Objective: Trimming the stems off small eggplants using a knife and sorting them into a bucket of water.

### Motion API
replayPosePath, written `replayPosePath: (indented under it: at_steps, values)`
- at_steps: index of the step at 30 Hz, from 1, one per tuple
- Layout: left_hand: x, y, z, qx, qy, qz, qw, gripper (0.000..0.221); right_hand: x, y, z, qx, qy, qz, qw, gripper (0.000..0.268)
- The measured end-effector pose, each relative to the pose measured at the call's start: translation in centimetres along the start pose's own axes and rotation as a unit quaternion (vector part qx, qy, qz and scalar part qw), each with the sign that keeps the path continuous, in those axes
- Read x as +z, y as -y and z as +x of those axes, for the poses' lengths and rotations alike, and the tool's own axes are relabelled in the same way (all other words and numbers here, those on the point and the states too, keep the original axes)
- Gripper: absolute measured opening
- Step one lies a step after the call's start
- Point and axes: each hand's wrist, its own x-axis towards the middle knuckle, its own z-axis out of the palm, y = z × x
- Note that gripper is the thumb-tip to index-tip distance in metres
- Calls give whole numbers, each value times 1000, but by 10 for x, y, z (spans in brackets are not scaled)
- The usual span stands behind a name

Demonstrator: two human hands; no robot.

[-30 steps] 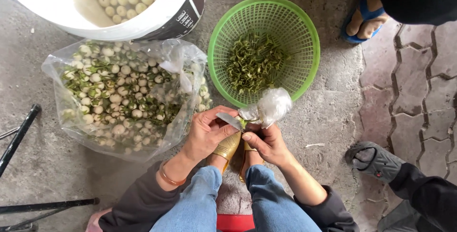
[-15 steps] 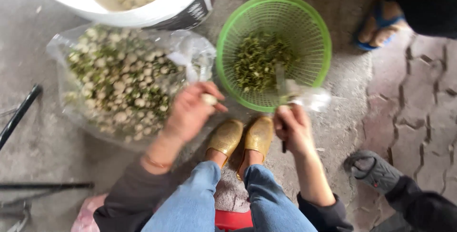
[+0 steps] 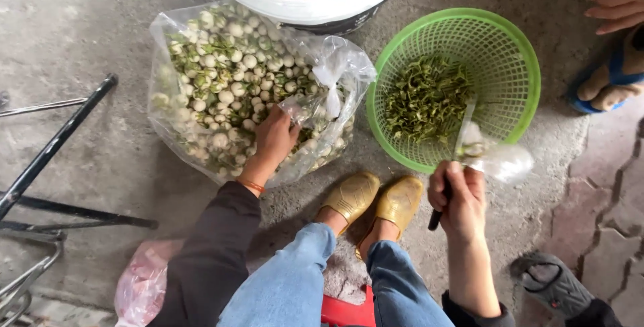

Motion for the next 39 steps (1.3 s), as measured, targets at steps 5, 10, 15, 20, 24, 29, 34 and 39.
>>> replayPosePath:
  at_steps: [5,10,15,20,24,29,34,39]
  values:
    - [-7,-10,8,-8,50,86,995,34,-32,-42,3,-6,19,-14,1000,35]
    - [-49,-2,7,-122,-60,-271,953,24,-15,-7,3,-5,40,-105,994,42]
    - [-84,-55,-6,-91,-79,-680,723,19,-9,-2,0,-35,55,-140,988,46]
    - [-33,-140,-30,-58,170,-835,519,41,-15,-13,-14,-29,62,-159,985,38]
    - [-29,-186,-54,-82,204,-828,517,39,-14,-32,-28,-18,150,-161,975,36]
    - [-20,-197,-69,-83,211,-788,572,45,-13,-36,-30,-60,198,-143,968,30]
    - [-25,-213,-76,-66,179,-775,602,46,-34,-50,-37,-68,184,-57,979,23]
    - [-23,-227,-85,-95,170,-777,599,39,-48,-69,-37,-68,170,29,983,16]
